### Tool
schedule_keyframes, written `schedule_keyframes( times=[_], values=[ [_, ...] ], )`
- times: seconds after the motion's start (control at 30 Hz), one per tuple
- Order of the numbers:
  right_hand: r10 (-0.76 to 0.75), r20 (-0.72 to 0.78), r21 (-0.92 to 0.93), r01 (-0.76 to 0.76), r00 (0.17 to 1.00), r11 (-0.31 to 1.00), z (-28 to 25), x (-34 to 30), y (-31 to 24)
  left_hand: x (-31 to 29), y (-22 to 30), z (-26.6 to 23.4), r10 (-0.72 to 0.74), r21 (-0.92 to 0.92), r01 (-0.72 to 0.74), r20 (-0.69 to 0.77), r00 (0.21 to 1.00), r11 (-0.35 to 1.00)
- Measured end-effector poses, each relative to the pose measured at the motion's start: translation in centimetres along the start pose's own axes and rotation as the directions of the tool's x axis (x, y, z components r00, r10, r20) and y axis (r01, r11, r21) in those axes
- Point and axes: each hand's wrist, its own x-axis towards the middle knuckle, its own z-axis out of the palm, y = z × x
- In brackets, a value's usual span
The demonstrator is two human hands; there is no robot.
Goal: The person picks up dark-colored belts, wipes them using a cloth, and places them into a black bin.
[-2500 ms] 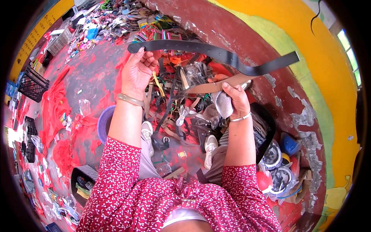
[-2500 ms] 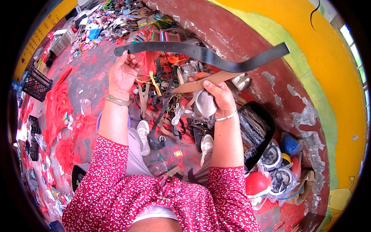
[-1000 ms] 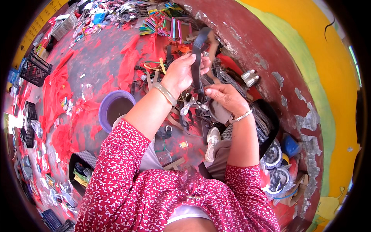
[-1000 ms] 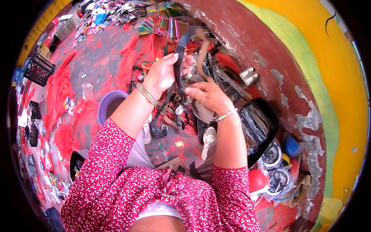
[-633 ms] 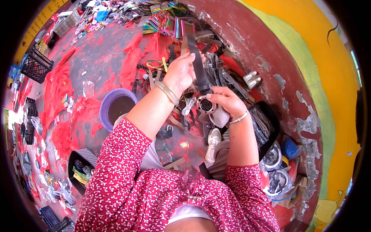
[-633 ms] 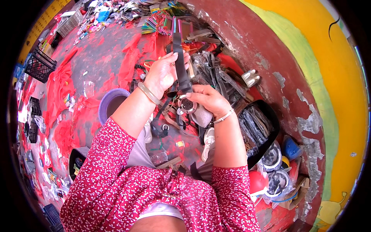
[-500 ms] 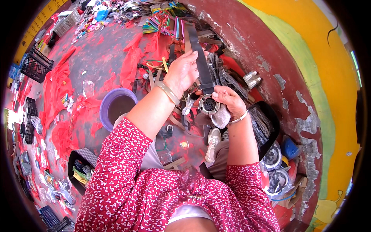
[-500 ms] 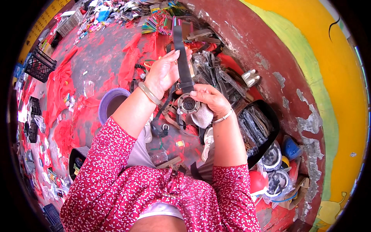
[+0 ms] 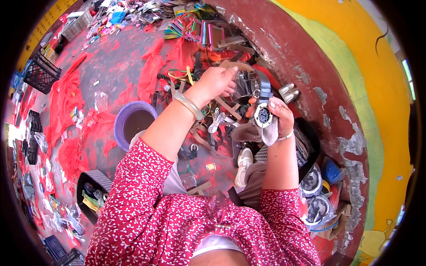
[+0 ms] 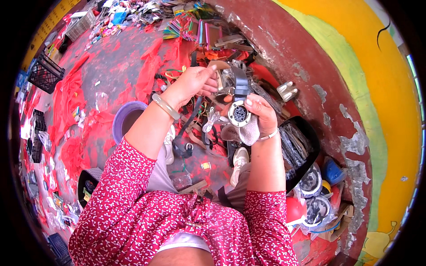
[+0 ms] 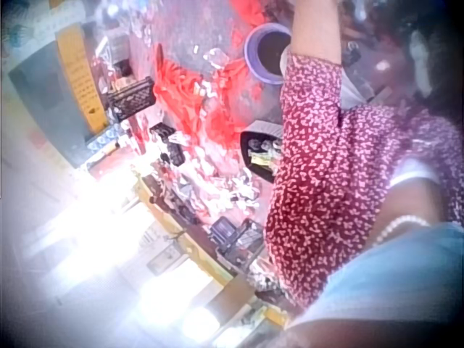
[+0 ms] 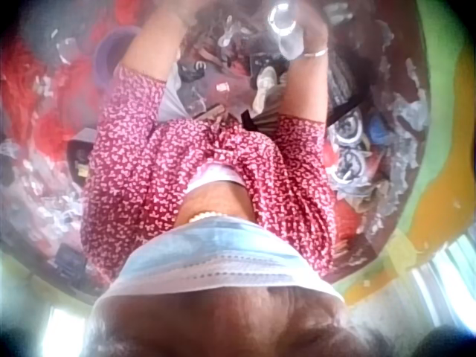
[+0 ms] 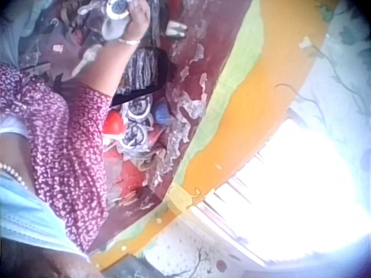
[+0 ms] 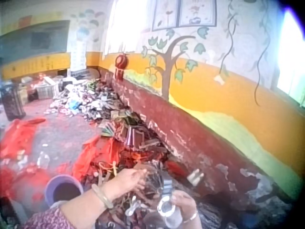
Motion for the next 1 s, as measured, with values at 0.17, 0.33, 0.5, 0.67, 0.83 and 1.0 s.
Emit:
schedule_keyframes(
  times=[0.17, 0.33, 0.5, 0.67, 0.83, 1.0],
  values=[
    [-0.141, 0.015, 0.098, 0.139, 0.99, 0.986, -1.0, 0.4, 0.1, -0.9, -0.2, 1.0, 0.066, 0.031, -0.067, 0.014, 0.998, 0.997],
    [-0.124, -0.008, 0.174, 0.123, 0.992, 0.977, -1.3, 0.3, 0.2, -1.1, 0.0, 2.2, 0.411, -0.182, -0.372, 0.291, 0.864, 0.91],
    [-0.127, -0.052, 0.18, 0.134, 0.991, 0.975, -1.4, 0.4, 0.3, -1.1, 0.4, 1.6, 0.353, -0.285, -0.253, 0.393, 0.849, 0.925],
    [-0.1, -0.093, 0.139, 0.112, 0.991, 0.984, -1.4, 0.2, 0.2, -1.8, 0.8, 1.0, 0.253, -0.411, -0.071, 0.408, 0.877, 0.909],
    [-0.094, -0.081, 0.054, 0.098, 0.992, 0.994, -1.1, 0.2, 0.1, -1.5, 0.7, 0.6, 0.24, -0.39, -0.065, 0.419, 0.876, 0.918],
    [0.106, -0.128, -0.155, -0.125, 0.986, 0.98, 0.1, 0.6, 0.9, -1.2, 0.4, 1.1, 0.232, -0.229, -0.162, 0.32, 0.919, 0.96]
  ],
)
